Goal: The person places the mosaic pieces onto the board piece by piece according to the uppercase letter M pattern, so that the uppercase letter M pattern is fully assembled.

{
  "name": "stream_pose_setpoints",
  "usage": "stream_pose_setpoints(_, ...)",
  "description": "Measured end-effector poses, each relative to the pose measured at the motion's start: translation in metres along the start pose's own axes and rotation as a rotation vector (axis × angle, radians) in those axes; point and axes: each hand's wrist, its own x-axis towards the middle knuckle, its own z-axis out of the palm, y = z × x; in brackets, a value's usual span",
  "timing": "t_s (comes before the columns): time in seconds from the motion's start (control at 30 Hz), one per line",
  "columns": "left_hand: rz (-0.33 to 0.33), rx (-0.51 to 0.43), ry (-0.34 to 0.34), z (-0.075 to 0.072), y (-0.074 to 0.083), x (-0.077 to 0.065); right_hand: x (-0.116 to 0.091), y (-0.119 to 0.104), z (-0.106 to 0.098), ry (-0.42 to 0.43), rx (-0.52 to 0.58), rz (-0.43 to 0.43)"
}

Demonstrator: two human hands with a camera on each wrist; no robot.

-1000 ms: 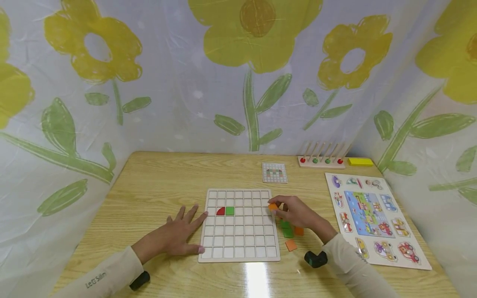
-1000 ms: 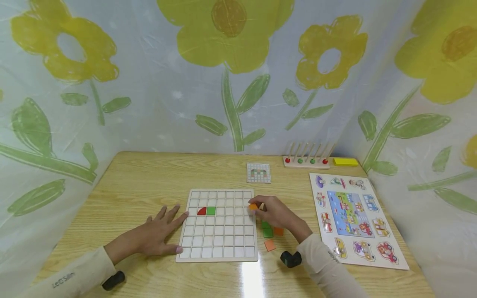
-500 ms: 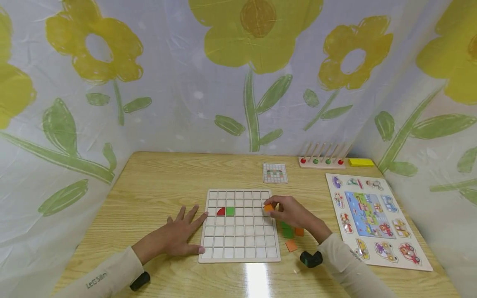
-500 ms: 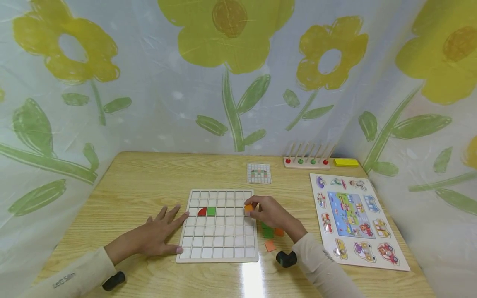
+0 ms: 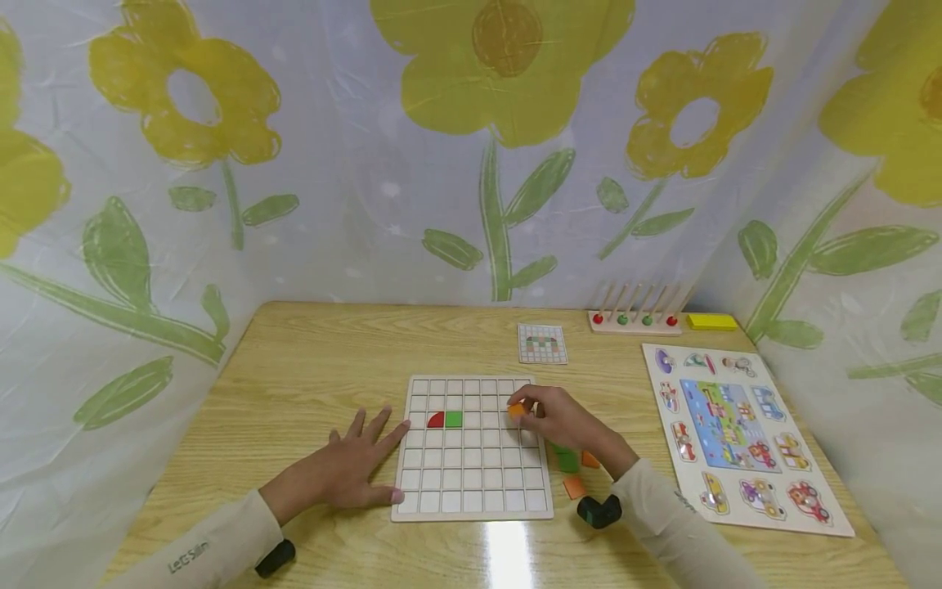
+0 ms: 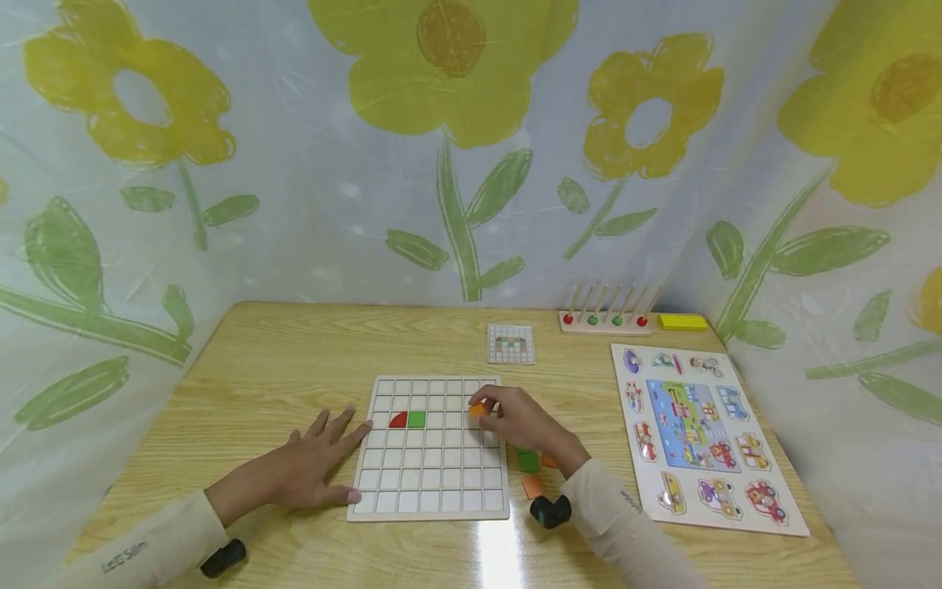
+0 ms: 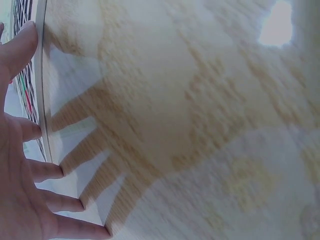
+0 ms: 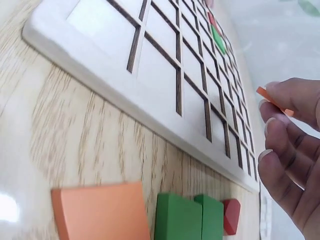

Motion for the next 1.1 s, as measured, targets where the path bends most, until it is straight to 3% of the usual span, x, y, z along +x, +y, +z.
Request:
stream_pose_setpoints(0.23,-0.009,-0.001,-0.013,-0.001,0.001,0.0,0.006,-0.005,0.005,0.023,0.005,0.0)
stream_pose_setpoints(0.53,-0.011,-0.001,-0.016,-0.002,0.001,-0.001,0.013,-0.008,0.013,0.027,-0.017,0.063)
stream_pose_setpoints(0.8,0.003,0.004,-0.01,-0.002,0.001,-0.001,0.021,-0.011,0.019,0.041,-0.012,0.051)
stream_pose_setpoints(1.1,0.011,0.002,-0.008,-0.002,0.001,-0.001,0.029,-0.017,0.024,0.037,-0.005,0.118)
